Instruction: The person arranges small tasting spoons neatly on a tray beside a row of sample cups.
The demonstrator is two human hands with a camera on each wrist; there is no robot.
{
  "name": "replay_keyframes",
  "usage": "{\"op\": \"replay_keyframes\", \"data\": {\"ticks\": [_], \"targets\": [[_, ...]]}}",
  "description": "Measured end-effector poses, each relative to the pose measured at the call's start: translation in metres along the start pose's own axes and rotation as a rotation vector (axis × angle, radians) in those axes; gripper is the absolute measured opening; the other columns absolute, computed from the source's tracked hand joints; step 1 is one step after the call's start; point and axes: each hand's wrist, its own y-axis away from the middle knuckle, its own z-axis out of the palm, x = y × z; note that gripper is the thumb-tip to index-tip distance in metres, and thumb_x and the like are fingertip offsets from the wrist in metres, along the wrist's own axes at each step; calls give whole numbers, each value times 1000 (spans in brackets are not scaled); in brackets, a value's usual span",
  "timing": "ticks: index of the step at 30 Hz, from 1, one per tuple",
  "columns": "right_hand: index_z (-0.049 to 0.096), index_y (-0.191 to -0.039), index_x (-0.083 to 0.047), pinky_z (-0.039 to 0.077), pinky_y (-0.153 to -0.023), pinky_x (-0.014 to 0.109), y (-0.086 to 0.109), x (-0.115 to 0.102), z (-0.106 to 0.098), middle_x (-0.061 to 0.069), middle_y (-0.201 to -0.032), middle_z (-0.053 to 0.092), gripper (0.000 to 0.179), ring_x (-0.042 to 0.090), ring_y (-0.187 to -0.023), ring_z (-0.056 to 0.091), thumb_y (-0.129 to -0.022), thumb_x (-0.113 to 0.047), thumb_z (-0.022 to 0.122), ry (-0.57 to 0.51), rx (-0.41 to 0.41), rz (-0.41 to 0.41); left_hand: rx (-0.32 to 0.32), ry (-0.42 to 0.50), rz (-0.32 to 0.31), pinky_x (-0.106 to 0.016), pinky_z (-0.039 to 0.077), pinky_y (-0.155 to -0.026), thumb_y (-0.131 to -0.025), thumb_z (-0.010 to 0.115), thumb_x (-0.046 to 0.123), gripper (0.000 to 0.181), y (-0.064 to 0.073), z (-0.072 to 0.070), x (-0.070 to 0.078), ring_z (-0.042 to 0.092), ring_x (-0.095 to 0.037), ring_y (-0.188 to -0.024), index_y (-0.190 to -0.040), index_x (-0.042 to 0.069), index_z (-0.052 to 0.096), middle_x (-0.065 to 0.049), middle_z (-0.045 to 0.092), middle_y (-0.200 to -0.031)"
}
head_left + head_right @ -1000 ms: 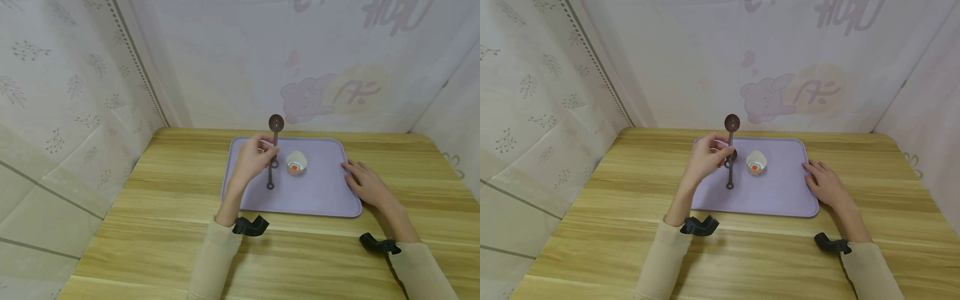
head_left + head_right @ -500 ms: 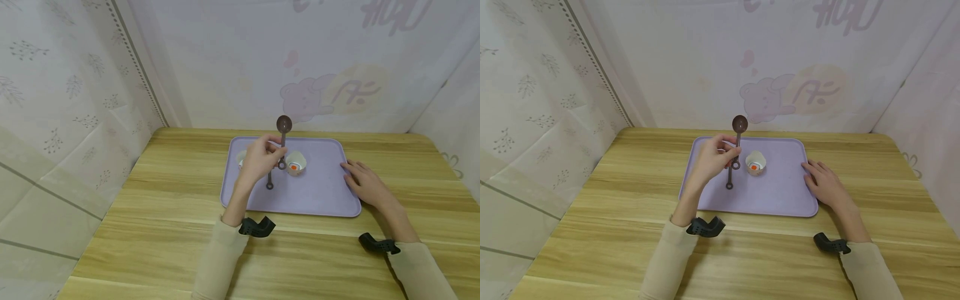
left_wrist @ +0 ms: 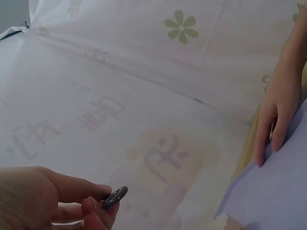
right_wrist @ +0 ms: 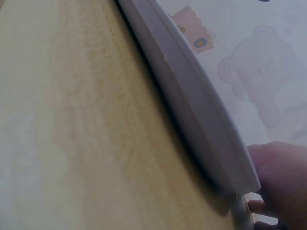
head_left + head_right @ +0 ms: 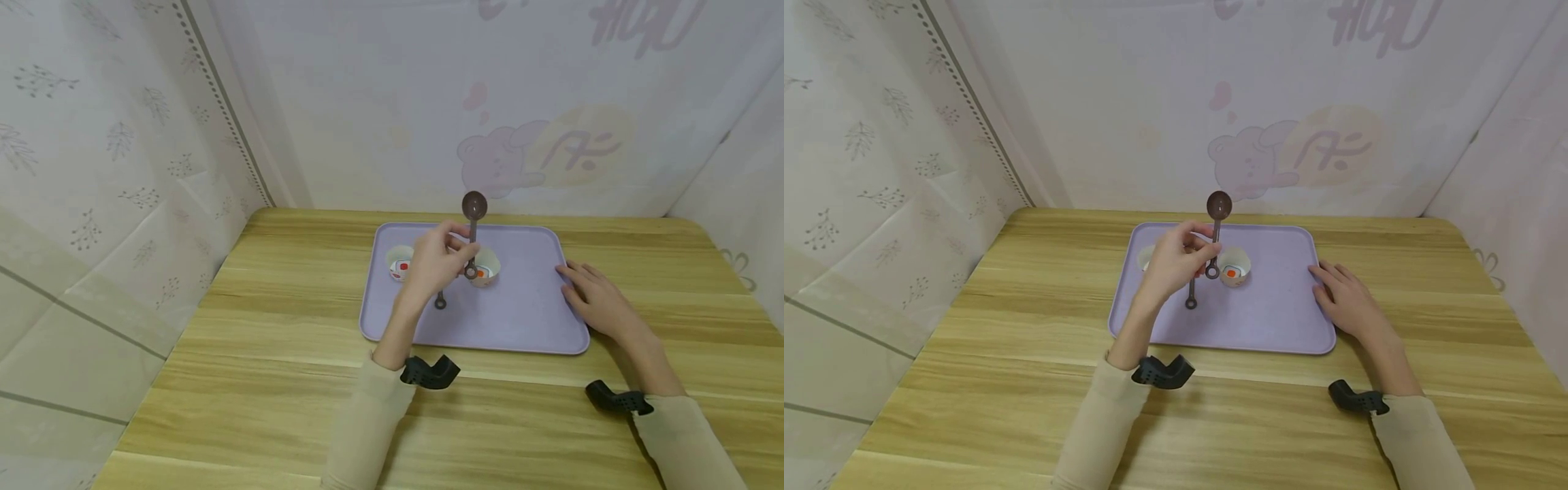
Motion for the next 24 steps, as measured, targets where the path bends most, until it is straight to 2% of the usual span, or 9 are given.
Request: {"op": "replay_keyframes", "data": {"ticks": [13, 15, 21, 24], "targets": [[46, -146, 4, 22, -110, 70, 0, 0, 0, 36, -150, 36, 47, 60, -137, 28, -107, -21, 48, 2, -1, 1, -6, -25, -5, -24, 54, -56, -94, 73, 12, 22, -3, 15, -3, 64, -12, -63, -112, 3, 65, -4, 70, -83], [46, -146, 4, 22, -110, 70, 0, 0, 0, 36, -150, 36, 47, 60, -137, 28, -107, -21, 48, -1, -1, 1, -9, -10, -6, -25, 55, -56, -94, 73, 11, 22, -4, 18, -4, 65, -15, -64, -112, 2, 65, -5, 69, -83], [46, -146, 5, 22, -110, 69, 1, -2, -1, 37, -150, 36, 47, 60, -137, 28, -107, -21, 48, -6, -1, 3, -32, 75, -29, -32, 59, -56, -94, 72, 9, 21, -5, 29, -3, 70, -38, -70, -111, -1, 64, -6, 66, -80], [46, -146, 5, 22, -110, 69, 1, -2, -1, 37, -150, 36, 47, 60, -137, 28, -107, -21, 49, -6, 0, 0, -34, 70, -37, -33, 59, -57, -94, 72, 9, 21, -5, 32, -3, 69, -36, -68, -110, -1, 63, -6, 65, -80]]}}
